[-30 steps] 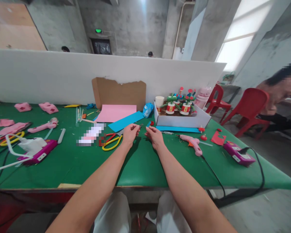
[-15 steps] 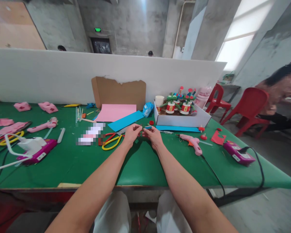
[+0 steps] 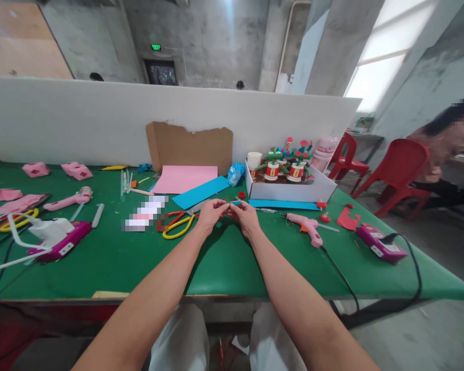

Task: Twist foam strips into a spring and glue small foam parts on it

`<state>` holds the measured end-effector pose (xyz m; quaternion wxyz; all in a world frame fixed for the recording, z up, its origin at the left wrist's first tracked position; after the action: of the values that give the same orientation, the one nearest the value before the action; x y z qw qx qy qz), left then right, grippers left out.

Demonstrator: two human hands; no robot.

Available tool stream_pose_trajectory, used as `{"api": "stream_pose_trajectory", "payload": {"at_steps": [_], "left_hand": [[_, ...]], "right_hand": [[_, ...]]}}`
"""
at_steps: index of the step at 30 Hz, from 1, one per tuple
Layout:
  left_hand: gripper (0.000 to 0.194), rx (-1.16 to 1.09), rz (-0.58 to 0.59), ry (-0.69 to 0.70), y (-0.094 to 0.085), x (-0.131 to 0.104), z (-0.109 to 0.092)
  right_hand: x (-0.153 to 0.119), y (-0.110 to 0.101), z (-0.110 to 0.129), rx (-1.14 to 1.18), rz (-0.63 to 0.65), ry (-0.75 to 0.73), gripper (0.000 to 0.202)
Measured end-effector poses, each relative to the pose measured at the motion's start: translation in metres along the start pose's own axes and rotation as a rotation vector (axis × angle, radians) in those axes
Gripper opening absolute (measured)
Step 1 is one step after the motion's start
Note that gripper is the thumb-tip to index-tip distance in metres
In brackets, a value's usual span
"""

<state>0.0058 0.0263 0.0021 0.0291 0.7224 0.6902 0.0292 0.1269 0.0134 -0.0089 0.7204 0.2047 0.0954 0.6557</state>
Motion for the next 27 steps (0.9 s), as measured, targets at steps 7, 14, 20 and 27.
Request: {"api": "stream_pose_trajectory", "payload": {"at_steps": [7,14,20,27], "left_hand": [[0.018,0.045,-0.059,0.003,-0.003,-0.002,-0.003],[0.011,0.216,-0.122,0.097,-0.005,0.001,-0.004],[0.013,0.250,-0.111,0.082,-0.005,0.002,-0.002],[0.023,0.026,-0.076,-0.017,-0.003,-0.003,-0.006]], "right_hand": [[-0.002,-0.001,0.003,-0.058,-0.041,-0.004,0.030],[-0.002,-0.005,0.009,-0.247,-0.121,-0.037,0.032],[-0.004,-0.006,0.011,-0.422,-0.140,-0.077,0.032],[-0.002,-0.009,0.013,-0.135,-0.246,0.047,0.034]]}}
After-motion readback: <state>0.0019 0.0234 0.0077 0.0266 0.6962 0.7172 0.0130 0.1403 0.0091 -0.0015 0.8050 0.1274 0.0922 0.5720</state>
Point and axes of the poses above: each hand's wrist, its own x-axis towards the middle knuckle, its own y-axis out of the palm, z = x × y, the point moved 4 cm from there along x, towards the middle knuckle, and after that the axes turned 6 degrees about -y, right-handed, at the moved point
